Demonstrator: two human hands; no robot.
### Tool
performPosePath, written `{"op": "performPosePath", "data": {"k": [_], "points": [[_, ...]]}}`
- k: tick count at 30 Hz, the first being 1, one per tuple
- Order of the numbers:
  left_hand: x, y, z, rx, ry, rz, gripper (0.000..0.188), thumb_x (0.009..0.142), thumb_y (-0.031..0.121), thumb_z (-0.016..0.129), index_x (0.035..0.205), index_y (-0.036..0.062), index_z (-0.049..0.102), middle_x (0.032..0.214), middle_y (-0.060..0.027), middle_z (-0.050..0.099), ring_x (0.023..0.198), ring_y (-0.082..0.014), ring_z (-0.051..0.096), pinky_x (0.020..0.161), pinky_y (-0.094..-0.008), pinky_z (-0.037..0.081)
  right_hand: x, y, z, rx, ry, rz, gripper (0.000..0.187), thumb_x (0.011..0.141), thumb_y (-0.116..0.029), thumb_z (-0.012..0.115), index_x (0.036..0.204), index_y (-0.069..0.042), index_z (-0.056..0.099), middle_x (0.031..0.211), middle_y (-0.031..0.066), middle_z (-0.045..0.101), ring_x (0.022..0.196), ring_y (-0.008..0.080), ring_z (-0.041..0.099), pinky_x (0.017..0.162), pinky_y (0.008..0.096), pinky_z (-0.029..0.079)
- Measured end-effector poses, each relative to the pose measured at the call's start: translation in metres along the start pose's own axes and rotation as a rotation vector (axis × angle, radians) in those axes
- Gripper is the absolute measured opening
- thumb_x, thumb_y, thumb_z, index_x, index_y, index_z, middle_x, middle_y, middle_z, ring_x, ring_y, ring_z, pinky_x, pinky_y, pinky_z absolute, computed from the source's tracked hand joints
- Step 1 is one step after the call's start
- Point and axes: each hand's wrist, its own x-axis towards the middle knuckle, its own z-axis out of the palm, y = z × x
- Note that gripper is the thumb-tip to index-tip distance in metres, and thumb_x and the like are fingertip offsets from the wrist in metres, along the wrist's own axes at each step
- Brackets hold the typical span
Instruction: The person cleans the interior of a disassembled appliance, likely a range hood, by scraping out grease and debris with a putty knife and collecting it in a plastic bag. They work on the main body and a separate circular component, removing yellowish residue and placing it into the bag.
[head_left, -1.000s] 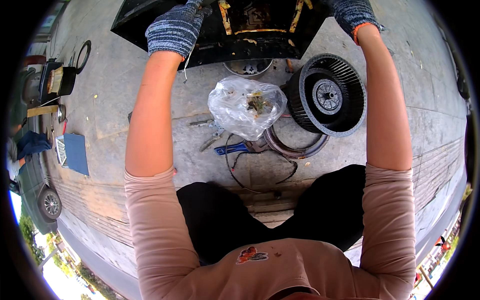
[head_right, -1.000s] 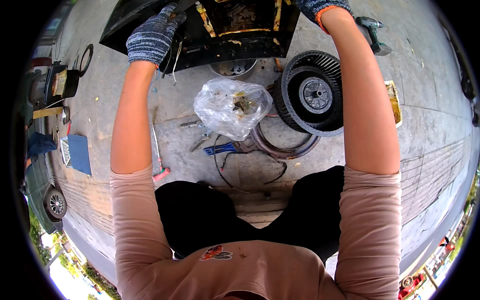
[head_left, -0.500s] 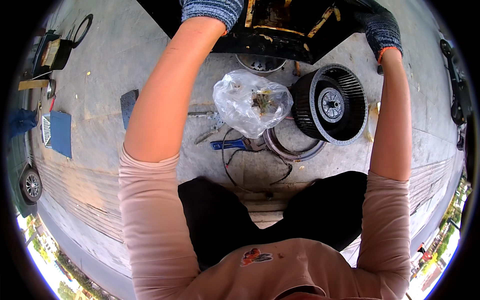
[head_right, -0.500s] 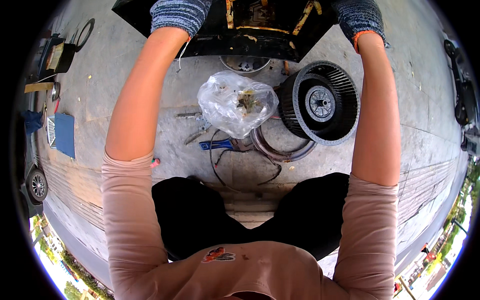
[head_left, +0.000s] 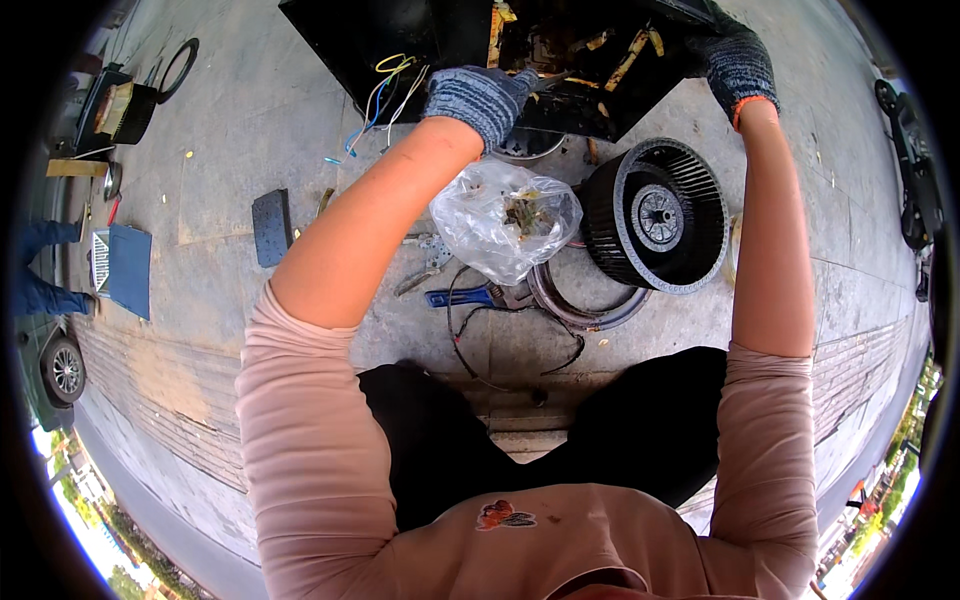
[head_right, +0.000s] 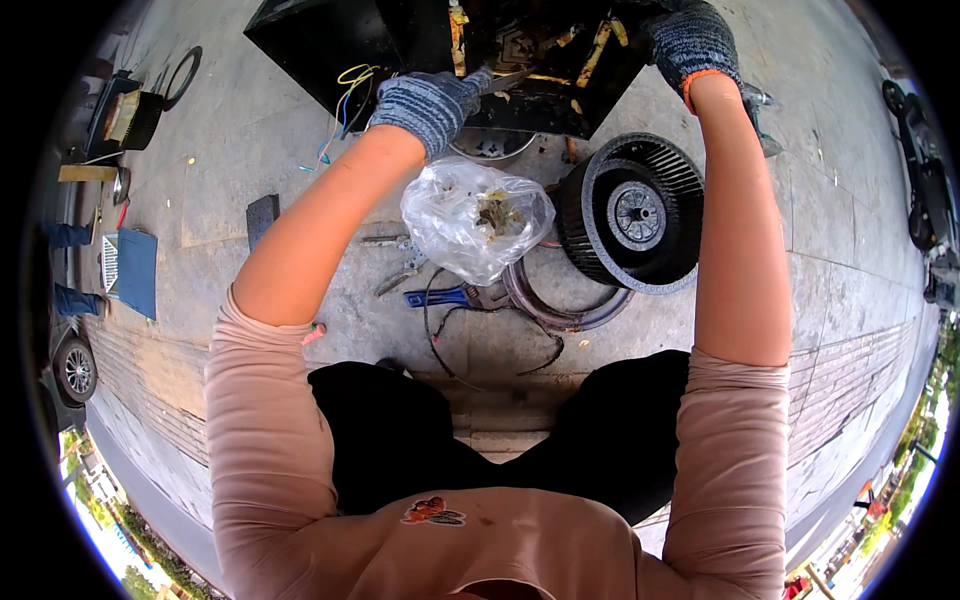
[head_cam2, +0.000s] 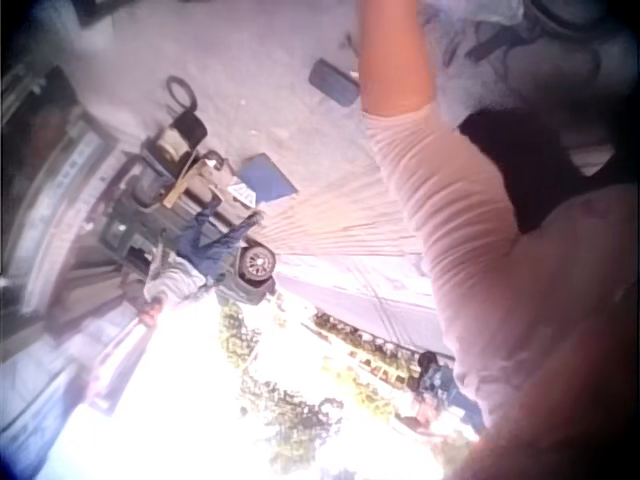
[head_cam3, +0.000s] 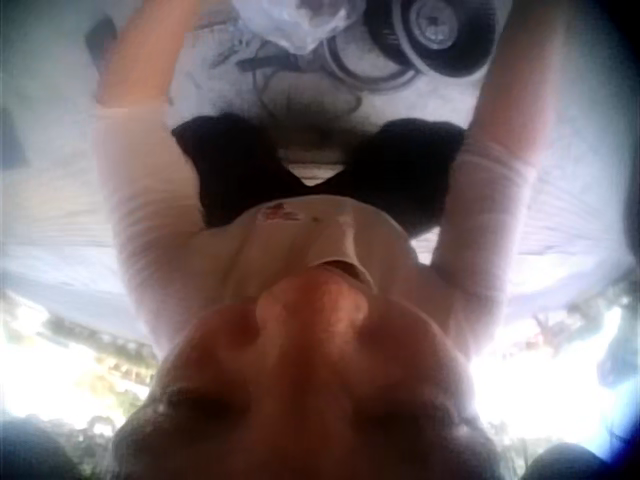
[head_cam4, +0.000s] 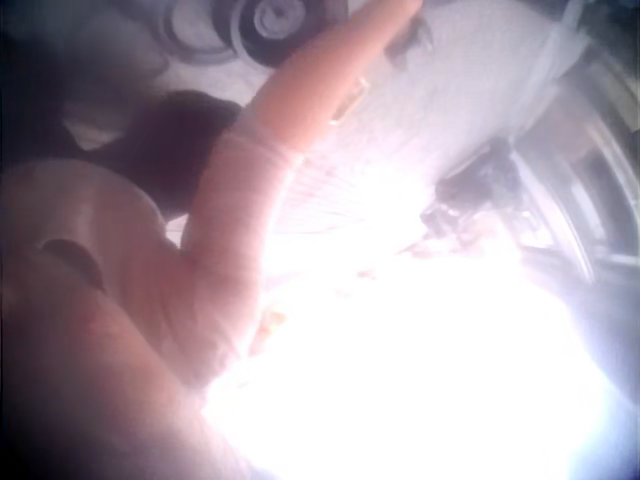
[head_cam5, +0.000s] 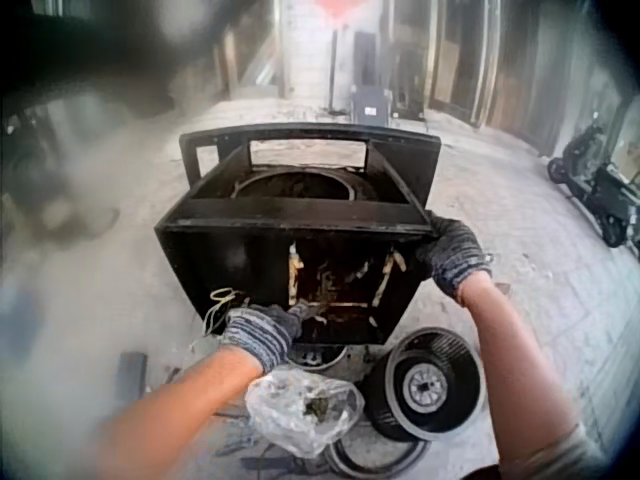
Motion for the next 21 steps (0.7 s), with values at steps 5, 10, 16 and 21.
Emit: {"op": "performPosePath", "data": {"k": [5, 10, 16, 21], "points": [[-0.038, -0.049, -0.041, -0.036, 0.020, -0.303, 0.050, 0.099, 0.048, 0.043, 0.146, 0.0298, 0.041, 0.119, -0.0157, 0.064, 0.105, -0.0317, 0.065, 0.088, -0.0453, 0.052, -0.012, -0.035, 0.008, -0.685, 0.038, 0.038, 0.031, 0.088, -0.006, 0.058, 0.117, -0.004, 0.066, 0.110, 0.0120, 0.072, 0.101, 0.0209, 0.067, 0.093, 0.0317, 0.050], [-0.023, -0.070, -0.083, 0.225, 0.112, -0.288, 0.042, 0.101, 0.030, 0.042, 0.143, 0.0296, 0.045, 0.127, -0.0142, 0.061, 0.110, -0.0340, 0.064, 0.091, -0.0497, 0.051, 0.004, 0.005, -0.001, -0.495, 0.002, -0.183, 0.030, 0.089, -0.005, 0.054, 0.117, -0.003, 0.065, 0.110, 0.0121, 0.072, 0.102, 0.0233, 0.067, 0.093, 0.0321, 0.050], [0.001, -0.037, -0.119, 0.478, -0.032, -0.164, 0.032, 0.099, 0.020, 0.042, 0.122, 0.0171, 0.063, 0.111, -0.0127, 0.069, 0.098, -0.0313, 0.069, 0.074, -0.0512, 0.054, -0.014, -0.029, 0.008, -0.791, 0.132, -0.117, 0.028, 0.090, -0.016, 0.056, 0.114, -0.005, 0.066, 0.107, 0.0172, 0.071, 0.102, 0.0324, 0.066, 0.092, 0.0375, 0.051], [0.023, -0.020, -0.130, 0.478, -0.213, -0.099, 0.033, 0.096, 0.016, 0.044, 0.113, 0.0082, 0.071, 0.106, -0.0135, 0.073, 0.094, -0.0324, 0.071, 0.068, -0.0537, 0.056, -0.006, -0.014, -0.002, -0.787, 0.151, -0.137, 0.028, 0.091, -0.022, 0.056, 0.113, -0.008, 0.066, 0.106, 0.0210, 0.068, 0.102, 0.0367, 0.063, 0.090, 0.0408, 0.051]]}}
